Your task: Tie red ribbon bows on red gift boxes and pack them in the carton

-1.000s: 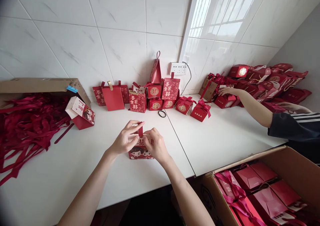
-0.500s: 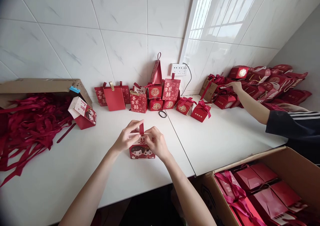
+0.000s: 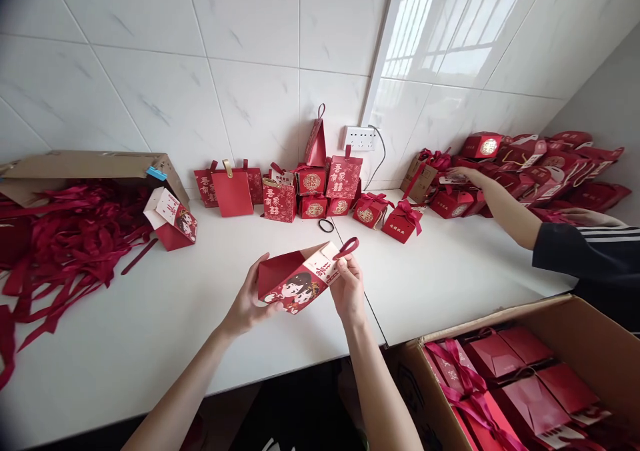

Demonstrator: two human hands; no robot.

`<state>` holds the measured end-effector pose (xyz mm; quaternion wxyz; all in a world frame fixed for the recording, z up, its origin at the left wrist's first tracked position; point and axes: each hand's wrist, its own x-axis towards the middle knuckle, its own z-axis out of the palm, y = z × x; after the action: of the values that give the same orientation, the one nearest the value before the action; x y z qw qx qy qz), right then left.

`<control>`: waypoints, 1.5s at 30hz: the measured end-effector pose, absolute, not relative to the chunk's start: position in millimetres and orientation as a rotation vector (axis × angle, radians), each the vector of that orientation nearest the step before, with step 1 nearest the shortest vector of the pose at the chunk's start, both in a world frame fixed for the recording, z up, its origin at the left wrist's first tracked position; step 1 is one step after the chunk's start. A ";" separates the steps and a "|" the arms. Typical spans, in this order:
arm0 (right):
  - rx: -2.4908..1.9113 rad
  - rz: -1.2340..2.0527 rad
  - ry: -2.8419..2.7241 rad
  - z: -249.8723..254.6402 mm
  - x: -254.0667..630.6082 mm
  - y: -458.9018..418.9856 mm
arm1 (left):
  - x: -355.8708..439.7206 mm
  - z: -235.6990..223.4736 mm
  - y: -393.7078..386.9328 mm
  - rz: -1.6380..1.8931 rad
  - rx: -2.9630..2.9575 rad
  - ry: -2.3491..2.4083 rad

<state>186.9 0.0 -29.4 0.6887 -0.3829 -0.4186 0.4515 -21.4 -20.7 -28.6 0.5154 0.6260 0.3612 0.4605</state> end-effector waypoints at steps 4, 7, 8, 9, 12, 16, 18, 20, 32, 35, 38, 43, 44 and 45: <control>-0.735 1.067 -0.824 -30.7 187.4 -3.6 | -1.9 -2.9 -38.0 1.320 1.742 0.861; -0.741 1.097 -0.803 -23.2 185.1 -12.3 | 10.1 10.4 -42.7 1.404 1.662 0.855; -0.738 1.129 -0.792 -19.9 183.6 -17.0 | 14.5 13.4 -43.1 1.448 1.525 0.869; -0.729 1.173 -0.780 -16.7 181.8 -22.5 | 19.1 15.8 -43.0 1.486 1.352 0.890; -0.710 1.331 -0.774 -8.3 174.6 -40.8 | 31.5 19.9 -42.0 1.508 0.907 0.915; -0.839 1.395 -0.751 3.0 169.2 -56.7 | 37.5 20.9 -44.9 1.363 0.878 0.843; -0.865 1.451 -0.690 11.1 171.8 -59.4 | 36.1 20.0 -48.0 1.289 0.923 0.840; -0.815 1.572 -0.672 19.6 176.7 -61.3 | 33.9 18.2 -50.6 1.232 0.956 0.875; -0.801 1.048 -1.096 21.9 201.1 -91.1 | 37.0 -12.0 -66.2 1.277 1.215 0.591; -0.844 0.925 -1.241 26.2 208.4 -101.3 | 38.8 -18.2 -70.2 1.249 1.288 0.612; -0.876 0.889 -1.237 26.9 212.4 -111.1 | 42.2 -21.2 -71.7 1.308 1.321 0.615; -0.891 0.907 -1.196 22.8 220.6 -124.9 | 50.9 -18.2 -74.4 1.376 1.448 0.552; -0.897 0.913 -1.186 22.4 223.1 -127.5 | 53.3 -17.1 -74.9 1.386 1.468 0.536; -0.905 0.922 -1.175 22.3 225.9 -130.1 | 56.1 -16.0 -75.2 1.390 1.485 0.517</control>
<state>225.9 -130.1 22.3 0.6425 -0.3972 -0.5155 0.4046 56.1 -75.2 -16.0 0.4981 0.6134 0.2137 0.5743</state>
